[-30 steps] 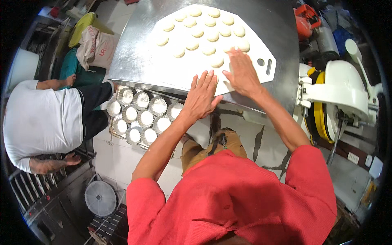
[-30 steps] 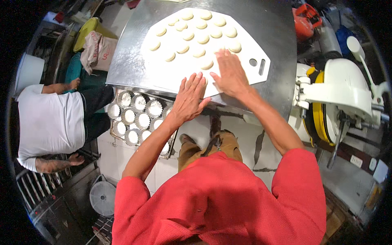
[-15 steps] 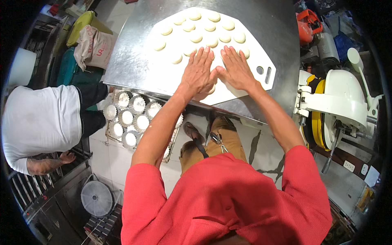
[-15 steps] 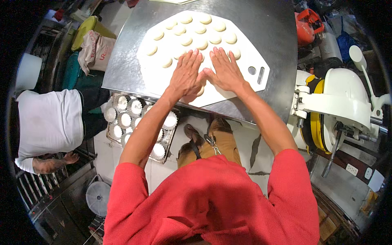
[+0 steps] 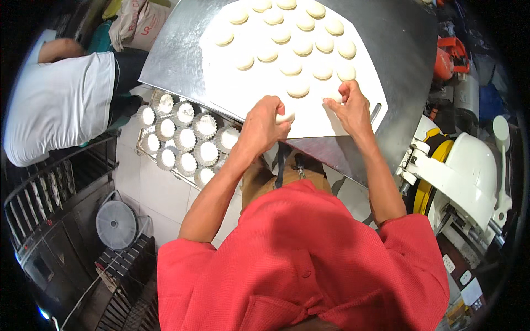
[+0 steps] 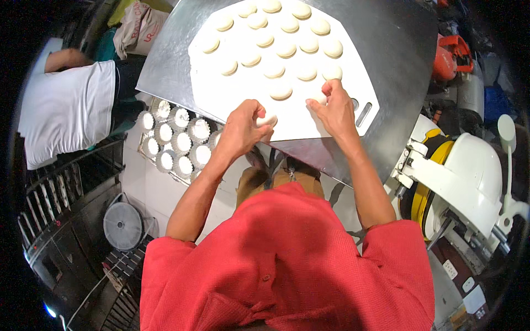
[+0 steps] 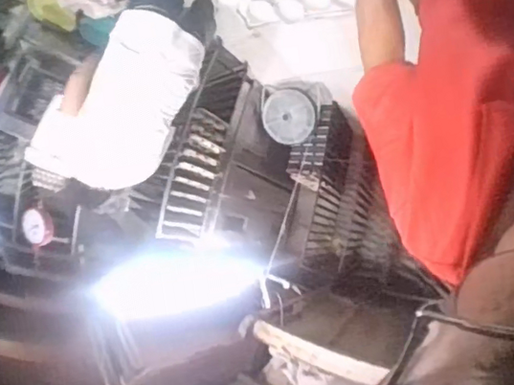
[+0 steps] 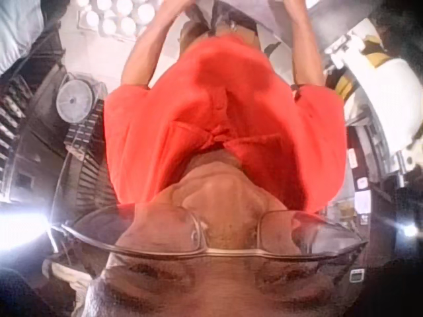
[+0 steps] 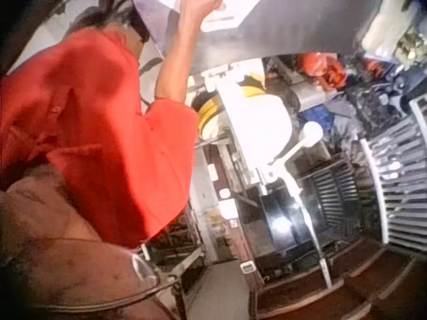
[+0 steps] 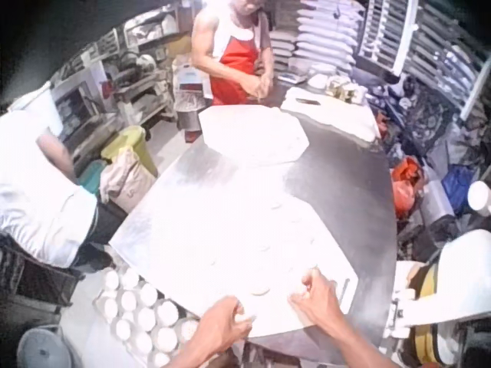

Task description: The person places small dough balls into metal tins on a tray, loads a board of dough balls into a dough dividing machine, operates the machine with a lever, and places the resulting rounded dough balls into more tins on a tray.

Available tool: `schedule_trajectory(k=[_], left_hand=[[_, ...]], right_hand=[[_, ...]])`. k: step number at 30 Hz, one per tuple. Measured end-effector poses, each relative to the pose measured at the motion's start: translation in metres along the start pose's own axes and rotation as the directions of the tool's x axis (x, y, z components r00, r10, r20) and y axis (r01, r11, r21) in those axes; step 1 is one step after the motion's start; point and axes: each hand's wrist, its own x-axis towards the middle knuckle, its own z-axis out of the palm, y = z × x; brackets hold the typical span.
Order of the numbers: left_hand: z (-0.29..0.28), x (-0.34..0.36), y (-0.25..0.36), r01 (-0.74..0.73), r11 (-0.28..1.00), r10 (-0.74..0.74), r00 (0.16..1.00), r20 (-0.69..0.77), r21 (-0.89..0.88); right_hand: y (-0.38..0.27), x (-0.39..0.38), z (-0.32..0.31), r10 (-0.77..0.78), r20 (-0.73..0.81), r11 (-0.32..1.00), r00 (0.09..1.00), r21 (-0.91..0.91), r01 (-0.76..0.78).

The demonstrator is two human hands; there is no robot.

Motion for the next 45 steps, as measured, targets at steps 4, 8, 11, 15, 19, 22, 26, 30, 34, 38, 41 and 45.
schedule_trajectory(k=[4, 8, 11, 15, 19, 22, 26, 30, 34, 38, 41, 45], left_hand=[[0.013, 0.001, 0.003, 0.175, 0.846, -0.161, 0.984, 0.071, -0.505], [0.014, 0.033, 0.009, 0.273, 0.778, -0.295, 0.954, 0.054, -0.567], [0.024, 0.068, 0.013, 0.180, 0.961, -0.214, 0.965, -0.153, -0.210], [0.029, 0.078, 0.015, 0.265, 0.963, -0.268, 0.952, -0.149, -0.037], [0.032, 0.061, 0.021, 0.296, 0.944, -0.319, 0.932, -0.172, -0.146], [0.027, 0.051, 0.028, 0.375, 0.923, -0.381, 0.923, -0.060, -0.090], [0.034, 0.006, 0.014, 0.237, 0.945, -0.295, 0.916, -0.274, -0.225], [-0.001, -0.080, -0.016, 0.137, 0.881, -0.336, 0.855, -0.394, -0.454], [-0.013, -0.205, -0.108, 0.345, 0.721, -0.644, 0.654, -0.397, -0.601], [-0.023, -0.298, -0.221, 0.663, 0.618, -0.786, 0.501, -0.362, -0.423], [-0.008, -0.327, -0.284, 0.748, 0.597, -0.795, 0.505, -0.334, -0.289], [0.002, -0.333, -0.324, 0.775, 0.605, -0.795, 0.578, -0.184, -0.179]], right_hand=[[0.011, 0.010, -0.015, 0.111, 0.223, 0.994, 0.969, -0.006, -0.112], [0.015, 0.024, -0.026, 0.105, 0.397, 0.749, 0.912, 0.572, -0.335], [0.008, 0.057, -0.027, 0.006, 0.443, 0.647, 0.896, 0.682, -0.341], [-0.004, 0.085, -0.015, -0.236, 0.102, 0.970, 0.966, -0.032, 0.240], [0.002, 0.087, 0.001, -0.250, 0.262, 0.927, 0.932, -0.212, 0.308], [0.002, 0.076, -0.002, -0.241, 0.320, 0.965, 0.916, -0.024, 0.262], [-0.025, 0.050, -0.004, -0.281, 0.256, 0.921, 0.925, -0.199, 0.335], [-0.079, 0.010, 0.019, -0.254, 0.294, 0.964, 0.921, 0.000, 0.266], [-0.150, -0.073, 0.103, -0.306, 0.567, 0.946, 0.764, 0.090, 0.312], [-0.161, -0.122, 0.253, -0.543, 0.648, 0.780, 0.535, 0.153, 0.607], [-0.162, -0.143, 0.356, -0.471, 0.758, 0.748, 0.451, 0.073, 0.659], [-0.124, -0.156, 0.443, -0.489, 0.791, 0.663, 0.369, 0.061, 0.746]])
